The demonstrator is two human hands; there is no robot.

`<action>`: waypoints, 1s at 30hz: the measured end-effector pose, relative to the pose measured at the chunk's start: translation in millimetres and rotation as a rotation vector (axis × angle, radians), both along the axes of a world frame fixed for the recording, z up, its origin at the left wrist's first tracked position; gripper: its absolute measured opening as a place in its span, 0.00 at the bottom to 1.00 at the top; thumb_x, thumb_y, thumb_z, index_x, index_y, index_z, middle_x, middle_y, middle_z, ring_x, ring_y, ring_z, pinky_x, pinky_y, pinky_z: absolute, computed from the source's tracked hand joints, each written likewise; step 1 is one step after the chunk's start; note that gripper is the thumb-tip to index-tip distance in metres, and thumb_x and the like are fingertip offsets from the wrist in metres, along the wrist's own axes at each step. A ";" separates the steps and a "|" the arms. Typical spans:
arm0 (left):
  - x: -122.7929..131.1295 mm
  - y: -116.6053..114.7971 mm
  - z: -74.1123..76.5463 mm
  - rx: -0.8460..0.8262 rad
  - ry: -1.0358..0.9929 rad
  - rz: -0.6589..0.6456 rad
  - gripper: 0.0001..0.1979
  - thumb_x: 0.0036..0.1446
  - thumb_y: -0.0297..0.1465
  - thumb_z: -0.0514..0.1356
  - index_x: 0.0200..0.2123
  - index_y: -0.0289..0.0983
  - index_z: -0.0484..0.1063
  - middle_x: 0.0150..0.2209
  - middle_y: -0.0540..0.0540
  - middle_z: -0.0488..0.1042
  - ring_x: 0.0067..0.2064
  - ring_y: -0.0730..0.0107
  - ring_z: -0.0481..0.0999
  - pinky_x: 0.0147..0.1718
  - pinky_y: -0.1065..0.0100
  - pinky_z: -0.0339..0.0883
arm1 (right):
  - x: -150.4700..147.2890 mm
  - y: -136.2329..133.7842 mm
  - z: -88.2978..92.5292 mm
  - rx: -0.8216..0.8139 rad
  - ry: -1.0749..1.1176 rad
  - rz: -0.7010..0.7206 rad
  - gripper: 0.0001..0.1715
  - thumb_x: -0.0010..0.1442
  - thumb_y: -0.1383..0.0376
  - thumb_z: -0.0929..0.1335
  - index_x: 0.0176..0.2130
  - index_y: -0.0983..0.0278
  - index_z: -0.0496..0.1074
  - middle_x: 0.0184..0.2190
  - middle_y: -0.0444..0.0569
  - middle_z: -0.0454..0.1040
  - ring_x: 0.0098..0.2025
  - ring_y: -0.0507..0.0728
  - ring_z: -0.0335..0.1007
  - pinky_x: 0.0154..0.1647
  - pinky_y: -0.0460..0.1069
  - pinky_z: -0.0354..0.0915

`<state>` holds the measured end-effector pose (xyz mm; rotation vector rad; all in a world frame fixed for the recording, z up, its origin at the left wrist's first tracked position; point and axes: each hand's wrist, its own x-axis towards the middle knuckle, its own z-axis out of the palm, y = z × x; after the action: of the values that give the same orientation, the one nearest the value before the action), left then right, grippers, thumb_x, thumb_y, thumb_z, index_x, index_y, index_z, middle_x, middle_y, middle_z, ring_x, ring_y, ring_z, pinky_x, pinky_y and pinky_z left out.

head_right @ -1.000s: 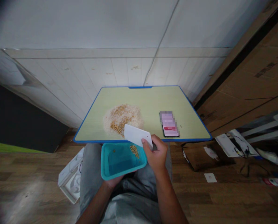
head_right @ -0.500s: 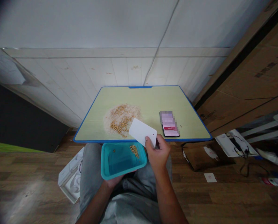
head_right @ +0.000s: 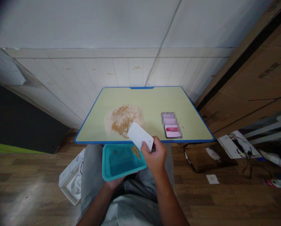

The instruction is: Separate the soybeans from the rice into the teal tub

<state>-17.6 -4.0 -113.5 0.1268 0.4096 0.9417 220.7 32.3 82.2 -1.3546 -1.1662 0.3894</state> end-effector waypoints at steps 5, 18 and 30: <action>-2.5 -0.5 3.6 -0.020 0.042 0.033 0.34 0.76 0.56 0.46 0.64 0.49 0.84 0.69 0.55 0.80 0.83 0.48 0.59 0.84 0.43 0.34 | -1.8 0.2 0.4 -0.026 -0.042 0.001 0.15 0.58 0.60 0.73 0.27 0.58 0.65 0.18 0.36 0.65 0.21 0.50 0.60 0.23 0.45 0.55; 4.2 0.4 21.6 0.039 0.006 0.046 0.34 0.78 0.55 0.45 0.64 0.47 0.84 0.70 0.54 0.79 0.84 0.47 0.57 0.84 0.39 0.37 | 0.9 0.0 -1.1 -0.027 -0.018 -0.106 0.12 0.58 0.61 0.73 0.28 0.57 0.66 0.19 0.37 0.70 0.21 0.52 0.63 0.22 0.46 0.59; 5.7 2.0 19.6 -0.002 0.018 0.053 0.34 0.77 0.56 0.46 0.63 0.49 0.85 0.71 0.56 0.79 0.87 0.50 0.45 0.84 0.41 0.28 | -1.6 3.0 -4.4 -0.025 0.050 -0.041 0.15 0.61 0.59 0.74 0.29 0.58 0.66 0.20 0.37 0.69 0.22 0.52 0.65 0.23 0.45 0.59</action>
<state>-11.8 -2.0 -94.0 0.1234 0.4320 0.9927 219.2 35.3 77.8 -1.3808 -1.0939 0.4073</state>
